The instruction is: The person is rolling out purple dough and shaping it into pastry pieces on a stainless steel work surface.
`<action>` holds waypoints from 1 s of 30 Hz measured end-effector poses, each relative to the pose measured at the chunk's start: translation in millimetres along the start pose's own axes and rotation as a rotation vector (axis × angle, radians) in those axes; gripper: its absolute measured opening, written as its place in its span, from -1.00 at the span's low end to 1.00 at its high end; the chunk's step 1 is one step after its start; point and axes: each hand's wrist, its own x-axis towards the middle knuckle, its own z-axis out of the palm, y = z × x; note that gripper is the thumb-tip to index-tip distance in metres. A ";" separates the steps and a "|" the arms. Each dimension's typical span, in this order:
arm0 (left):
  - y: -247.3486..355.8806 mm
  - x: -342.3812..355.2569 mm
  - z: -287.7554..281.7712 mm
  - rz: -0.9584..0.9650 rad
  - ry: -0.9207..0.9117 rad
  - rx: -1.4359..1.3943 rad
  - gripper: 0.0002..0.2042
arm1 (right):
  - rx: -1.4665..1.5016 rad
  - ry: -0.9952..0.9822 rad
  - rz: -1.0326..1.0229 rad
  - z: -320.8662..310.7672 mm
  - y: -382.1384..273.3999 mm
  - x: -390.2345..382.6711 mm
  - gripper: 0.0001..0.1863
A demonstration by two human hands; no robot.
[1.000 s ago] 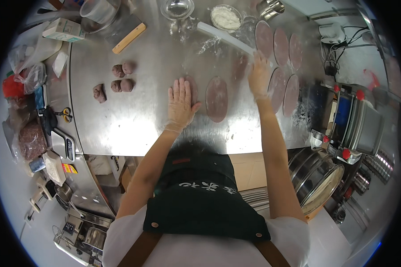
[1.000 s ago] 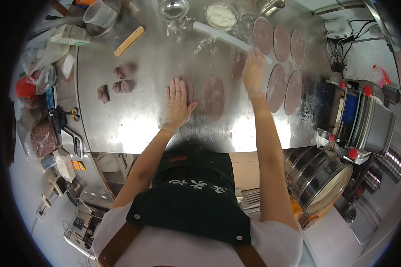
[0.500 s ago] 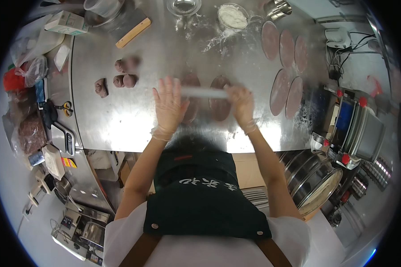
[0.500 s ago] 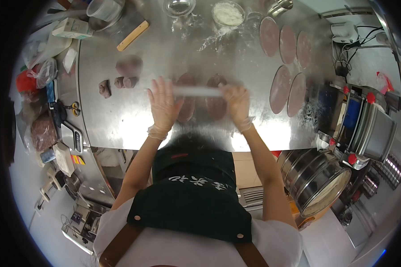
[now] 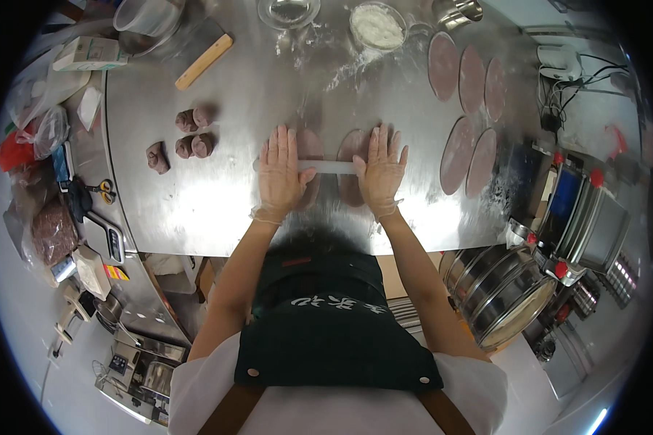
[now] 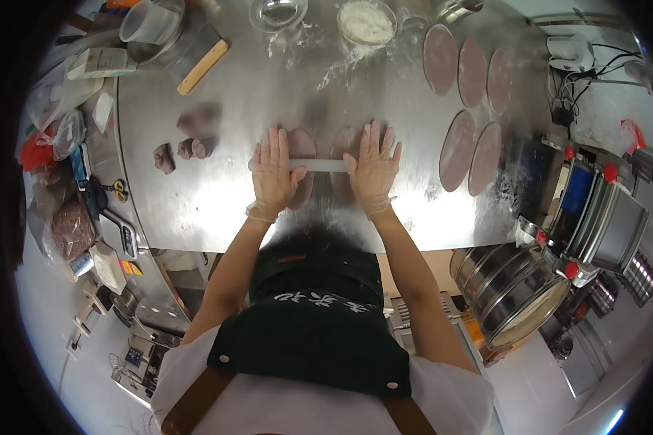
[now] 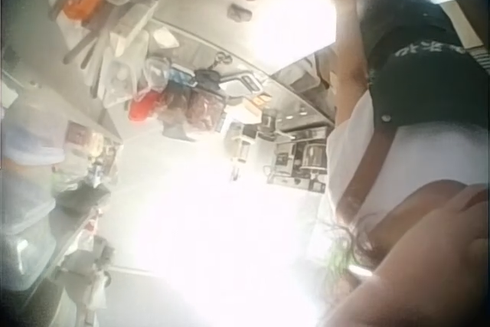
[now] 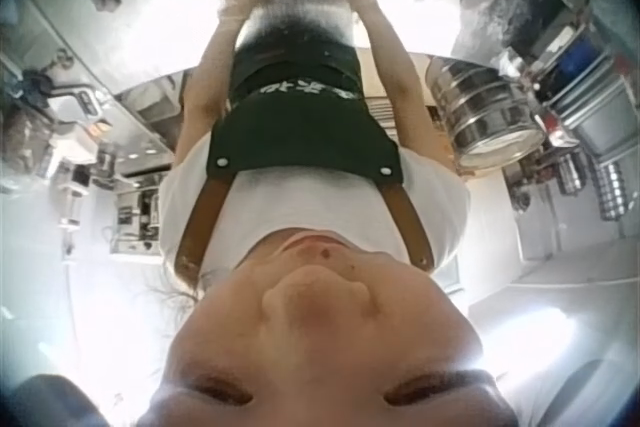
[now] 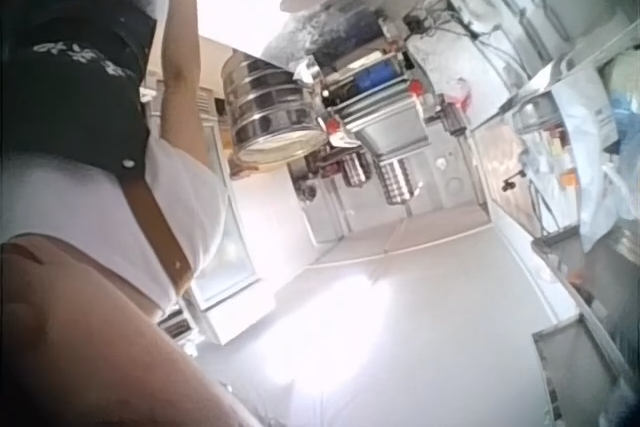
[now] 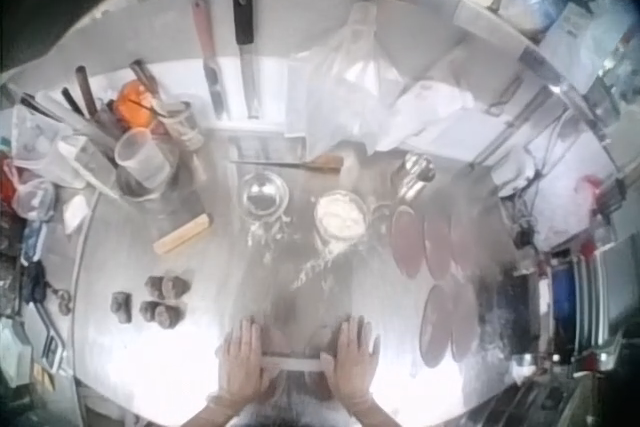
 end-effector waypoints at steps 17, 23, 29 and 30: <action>-5.5 71.6 -14.1 -0.025 0.164 0.069 -0.10 | 0.219 0.273 -0.139 -2.8 31.1 26.0 -0.30; -14.5 104.5 2.3 0.046 0.083 0.153 -0.12 | 0.188 0.260 -0.263 -2.4 47.0 56.9 -0.25; -17.6 154.4 0.0 0.034 0.244 0.155 -0.16 | 0.198 0.259 -0.642 -13.4 78.5 110.3 -0.22; -21.4 161.8 -0.9 0.018 0.280 0.200 -0.15 | 0.199 0.264 -0.650 -14.4 77.0 109.7 -0.22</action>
